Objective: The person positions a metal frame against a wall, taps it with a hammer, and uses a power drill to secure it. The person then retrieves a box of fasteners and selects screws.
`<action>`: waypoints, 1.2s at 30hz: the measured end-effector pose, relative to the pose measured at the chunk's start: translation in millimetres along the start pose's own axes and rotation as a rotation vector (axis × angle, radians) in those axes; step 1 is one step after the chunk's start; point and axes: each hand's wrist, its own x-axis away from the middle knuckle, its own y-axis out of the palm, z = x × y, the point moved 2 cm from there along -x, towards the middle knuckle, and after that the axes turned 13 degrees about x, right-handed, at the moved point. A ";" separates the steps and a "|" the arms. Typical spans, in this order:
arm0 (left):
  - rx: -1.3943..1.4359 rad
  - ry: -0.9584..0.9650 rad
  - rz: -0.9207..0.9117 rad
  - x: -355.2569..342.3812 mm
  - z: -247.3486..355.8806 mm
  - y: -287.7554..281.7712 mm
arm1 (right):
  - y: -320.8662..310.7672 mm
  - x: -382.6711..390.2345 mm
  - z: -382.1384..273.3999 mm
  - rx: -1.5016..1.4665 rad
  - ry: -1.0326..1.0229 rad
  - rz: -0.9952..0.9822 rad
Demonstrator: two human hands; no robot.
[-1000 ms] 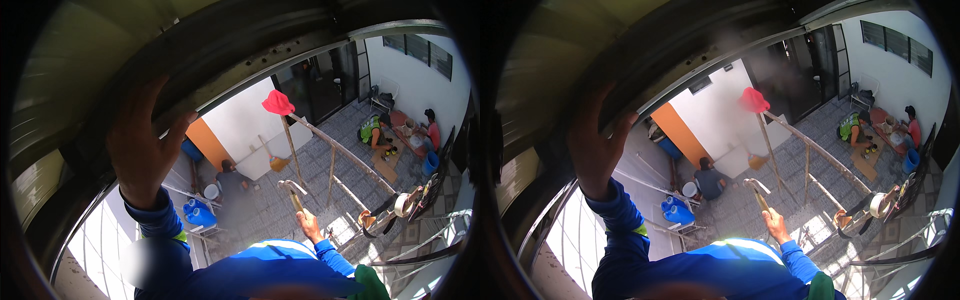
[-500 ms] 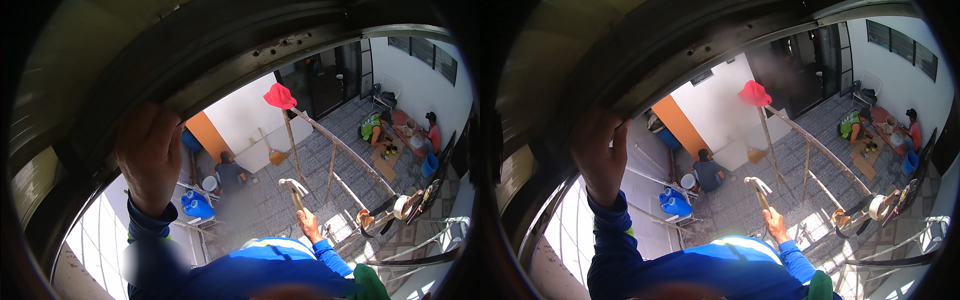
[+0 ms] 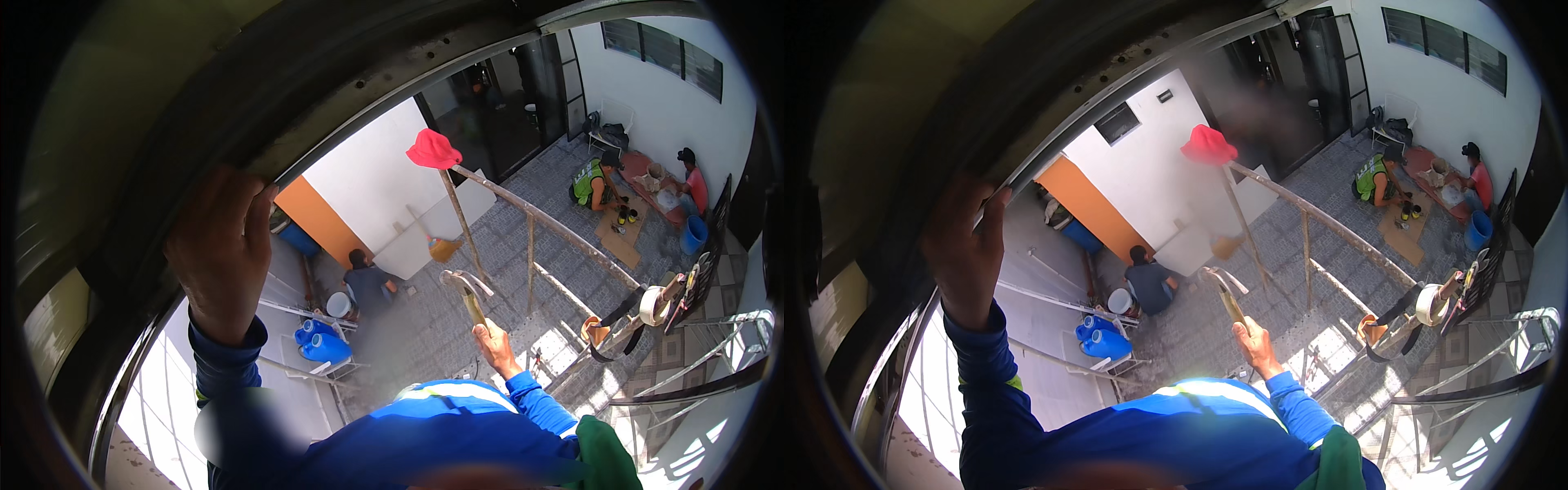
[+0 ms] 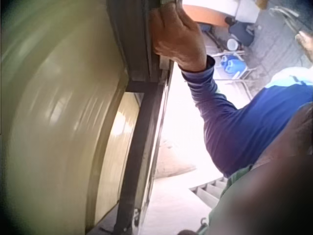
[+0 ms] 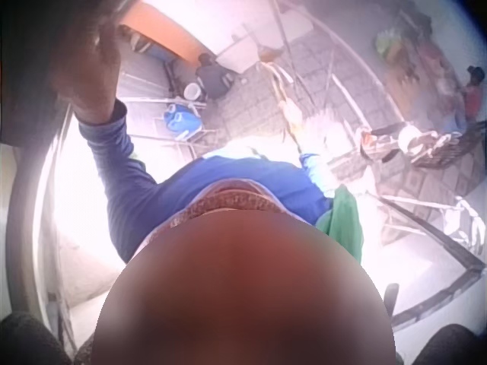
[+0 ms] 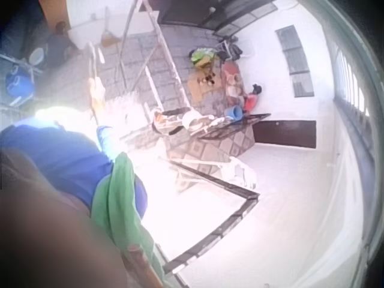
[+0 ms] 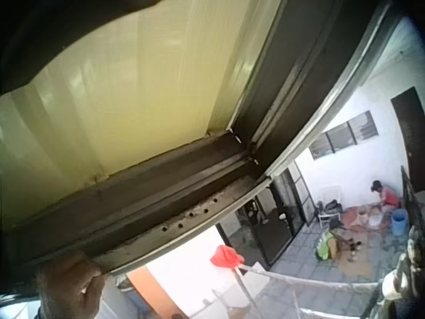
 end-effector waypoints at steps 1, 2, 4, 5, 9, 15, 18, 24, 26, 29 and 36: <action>-0.002 -0.008 -0.014 0.5 -0.1 -0.4 | 0.3 -0.3 -0.9 -0.017 0.006 -0.006; -0.004 -0.014 -0.024 0.6 -0.2 -1.5 | 0.1 -0.9 -2.1 -0.004 -0.009 0.003; -0.026 -0.005 -0.044 -1.0 -0.8 -3.3 | -0.3 -1.4 -4.5 0.010 0.008 0.014; -0.047 0.003 -0.058 -1.5 -0.1 -5.0 | -0.9 -0.2 -6.2 0.008 -0.004 0.019; -0.092 0.100 -0.035 -7.6 6.5 -6.2 | -2.5 3.8 -12.9 -0.025 -0.041 0.040; 0.035 0.111 -0.023 -28.3 27.9 19.4 | -3.0 -1.7 -20.8 -0.090 -0.052 0.042; -0.024 0.187 0.025 -49.8 41.3 38.4 | -5.3 -5.1 -30.5 -0.124 -0.086 0.072; 0.068 0.205 0.048 -96.9 69.8 82.4 | -15.4 -17.0 -63.0 -0.250 -0.021 0.073; 0.066 0.162 0.017 -110.1 71.8 92.8 | -20.4 -28.8 -76.2 -0.338 -0.034 0.080; 0.070 0.147 0.031 -117.2 73.2 99.3 | -32.8 -51.4 -100.7 -0.544 -0.137 0.065; 0.050 0.191 0.066 -117.0 73.7 102.6 | -83.6 -108.8 -196.2 -0.745 -0.501 0.229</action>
